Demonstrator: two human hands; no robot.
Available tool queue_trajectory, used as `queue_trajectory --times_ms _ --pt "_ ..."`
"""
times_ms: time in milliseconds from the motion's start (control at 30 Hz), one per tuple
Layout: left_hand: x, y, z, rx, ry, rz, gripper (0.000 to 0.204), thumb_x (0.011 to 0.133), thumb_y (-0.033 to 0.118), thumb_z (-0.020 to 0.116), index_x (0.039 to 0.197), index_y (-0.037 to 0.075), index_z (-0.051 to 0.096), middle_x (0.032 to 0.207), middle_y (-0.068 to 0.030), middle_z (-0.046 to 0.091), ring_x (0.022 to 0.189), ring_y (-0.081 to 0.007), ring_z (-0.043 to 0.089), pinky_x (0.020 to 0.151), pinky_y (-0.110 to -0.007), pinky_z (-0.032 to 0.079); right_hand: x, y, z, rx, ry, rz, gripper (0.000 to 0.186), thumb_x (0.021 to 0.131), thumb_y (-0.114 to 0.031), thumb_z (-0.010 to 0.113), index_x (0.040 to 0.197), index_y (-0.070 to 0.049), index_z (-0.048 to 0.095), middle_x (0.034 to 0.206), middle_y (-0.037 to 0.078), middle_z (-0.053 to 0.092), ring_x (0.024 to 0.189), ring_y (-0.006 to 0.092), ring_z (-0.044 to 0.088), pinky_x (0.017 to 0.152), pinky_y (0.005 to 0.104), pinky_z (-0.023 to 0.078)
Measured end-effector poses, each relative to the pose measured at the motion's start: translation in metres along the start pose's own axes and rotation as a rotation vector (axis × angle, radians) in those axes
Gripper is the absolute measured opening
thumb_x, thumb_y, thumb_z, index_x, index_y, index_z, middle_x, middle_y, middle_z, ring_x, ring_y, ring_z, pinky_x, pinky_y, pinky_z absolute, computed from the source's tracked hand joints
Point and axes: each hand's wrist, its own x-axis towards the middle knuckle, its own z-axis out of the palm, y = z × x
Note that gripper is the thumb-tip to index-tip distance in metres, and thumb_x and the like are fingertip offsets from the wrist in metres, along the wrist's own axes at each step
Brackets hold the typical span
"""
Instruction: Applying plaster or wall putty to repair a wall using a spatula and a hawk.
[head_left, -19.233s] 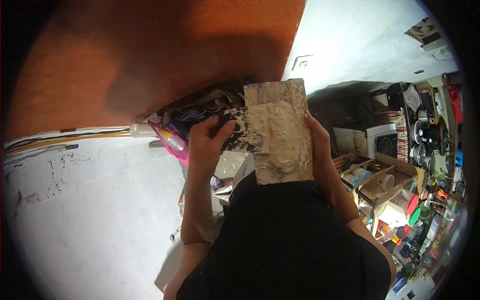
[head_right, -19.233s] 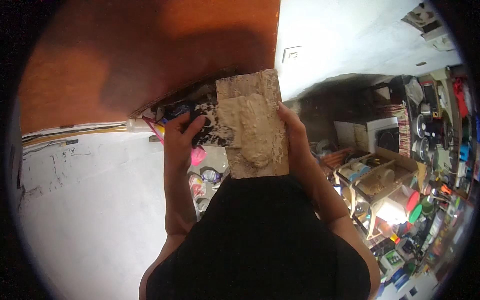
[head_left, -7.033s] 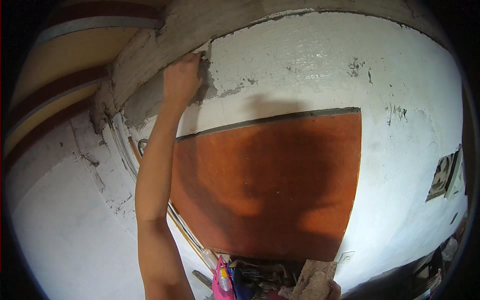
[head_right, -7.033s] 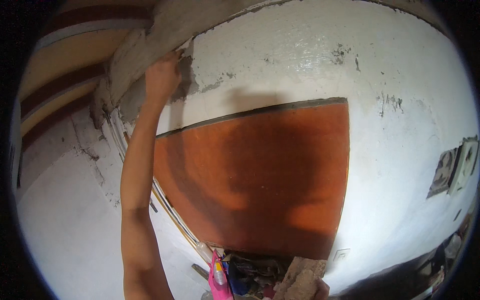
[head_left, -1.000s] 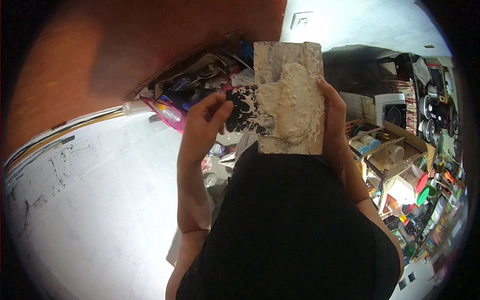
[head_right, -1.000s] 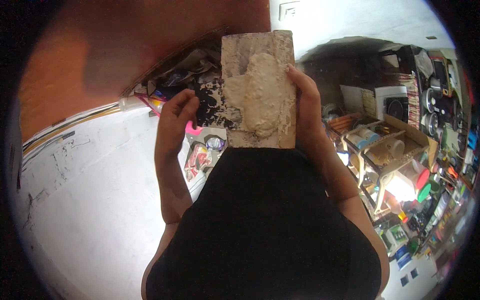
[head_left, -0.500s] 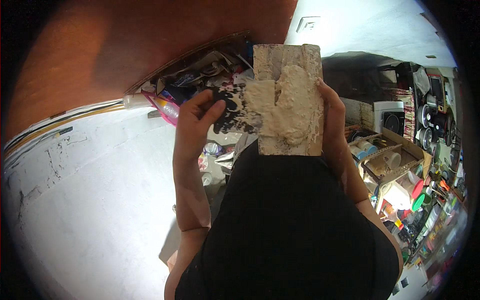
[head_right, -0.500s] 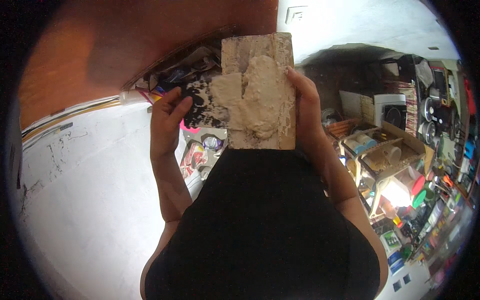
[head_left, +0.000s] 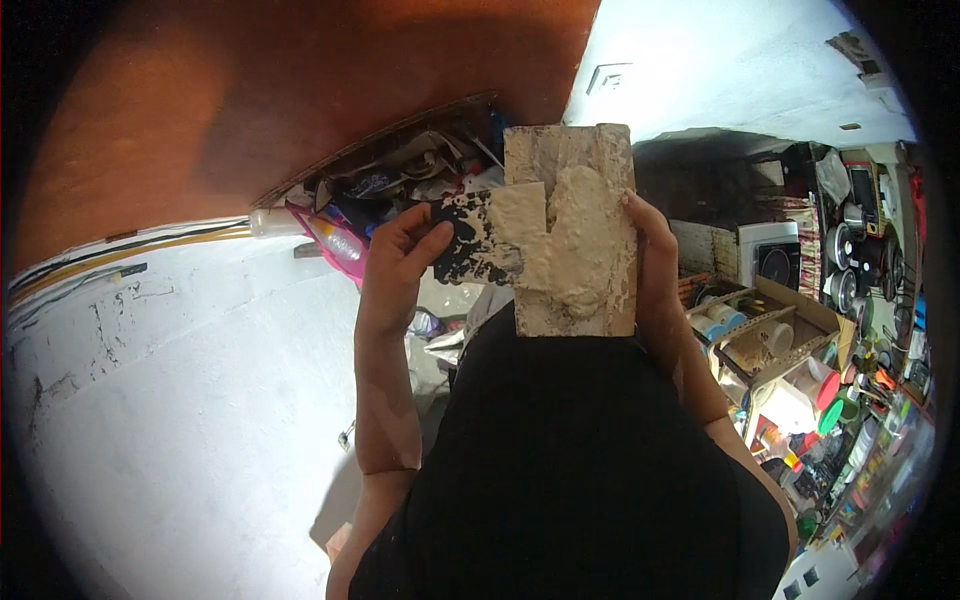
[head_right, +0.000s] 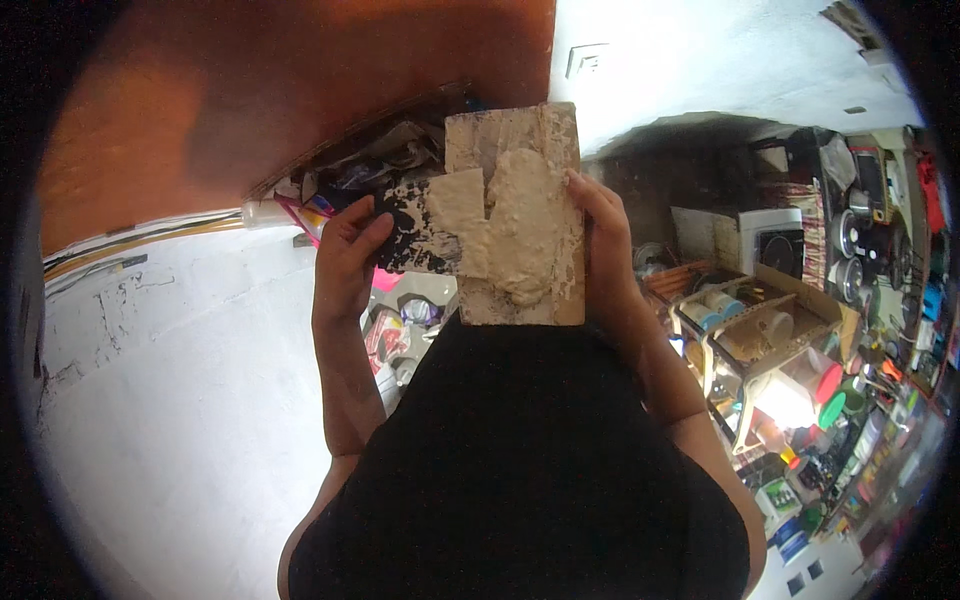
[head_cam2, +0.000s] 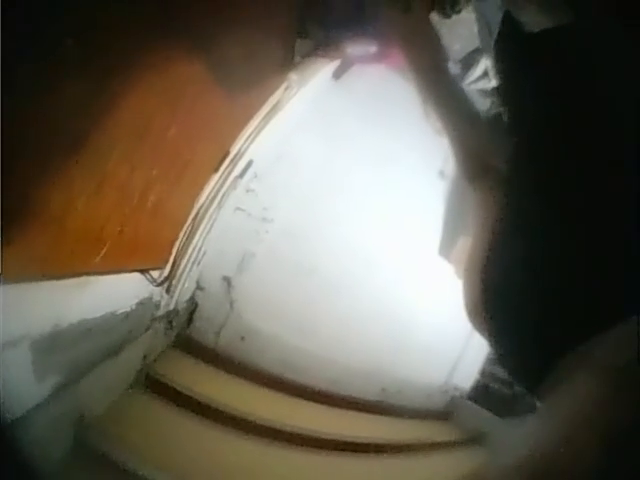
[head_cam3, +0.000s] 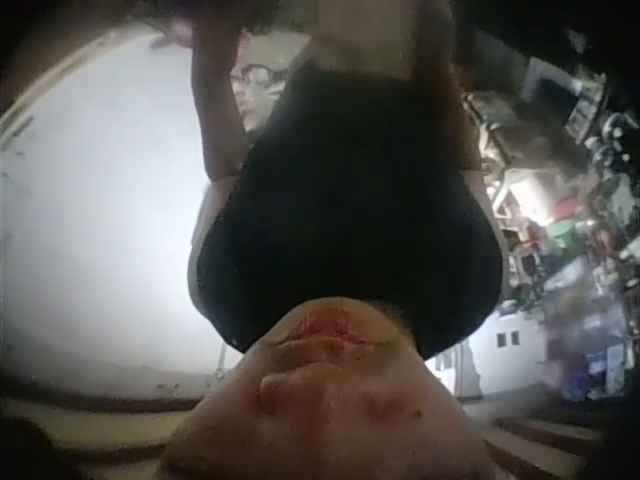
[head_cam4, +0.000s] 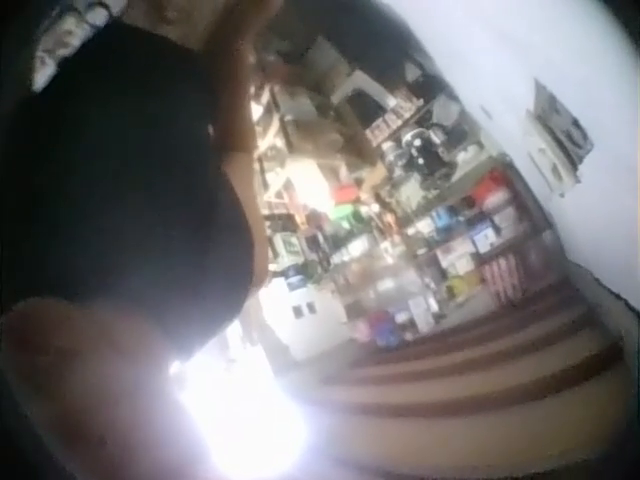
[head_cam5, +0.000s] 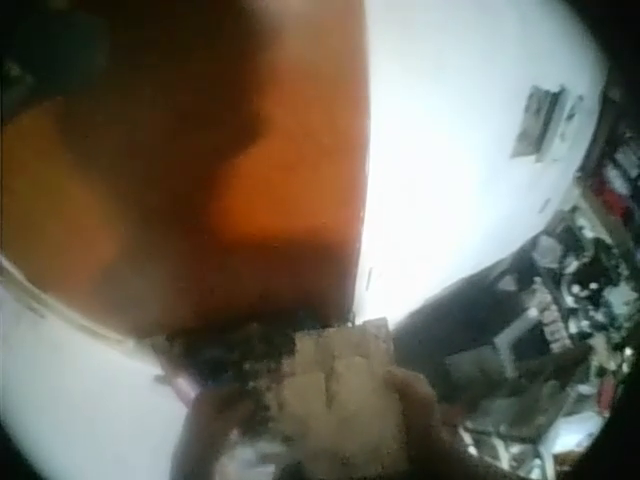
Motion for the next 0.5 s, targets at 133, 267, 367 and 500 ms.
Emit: queue_trajectory --times_ms 133,267,367,500 --pt "-0.0031 0.0012 0.0047 0.11 -0.001 0.048 0.01 0.093 0.011 0.063 0.093 0.001 0.064 0.081 0.0024 0.063 0.075 -0.0034 0.053 0.07 -0.02 0.042 -0.0003 -0.0045 0.0008 -0.015 -0.023 -0.027 0.05 0.095 -0.032 0.045 0.127 0.007 0.049 0.11 0.02 0.064 0.094 0.0244 0.068 0.081 0.0354 0.058" --pt "-0.0045 0.0024 0.0079 0.123 -0.063 0.05 0.013 0.094 0.011 0.062 0.096 -0.001 0.065 0.084 -0.0006 0.066 0.079 -0.0051 0.057 0.073 -0.021 0.045 -0.0061 -0.0085 0.0053 -0.033 -0.003 -0.034 0.049 0.095 -0.032 0.046 0.126 0.006 0.051 0.11 0.02 0.064 0.092 0.0237 0.068 0.079 0.0345 0.058" --pt "-0.0037 0.0024 0.0082 0.165 -0.097 0.044 0.014 0.094 0.012 0.063 0.097 -0.002 0.065 0.085 -0.0014 0.066 0.079 -0.0058 0.058 0.073 -0.022 0.046 -0.0063 -0.0088 0.0062 -0.026 -0.006 -0.046 0.049 0.095 -0.032 0.047 0.126 0.006 0.051 0.11 0.019 0.064 0.093 0.024 0.067 0.081 0.035 0.058" --pt "-0.004 0.0013 0.0083 0.166 -0.139 -0.011 0.017 0.094 0.012 0.063 0.101 -0.002 0.065 0.085 -0.0013 0.067 0.078 -0.0058 0.058 0.073 -0.022 0.047 -0.0025 -0.0072 0.0007 -0.008 0.017 -0.014 0.049 0.094 -0.033 0.047 0.125 0.005 0.051 0.11 0.019 0.064 0.094 0.0246 0.067 0.081 0.0356 0.057"
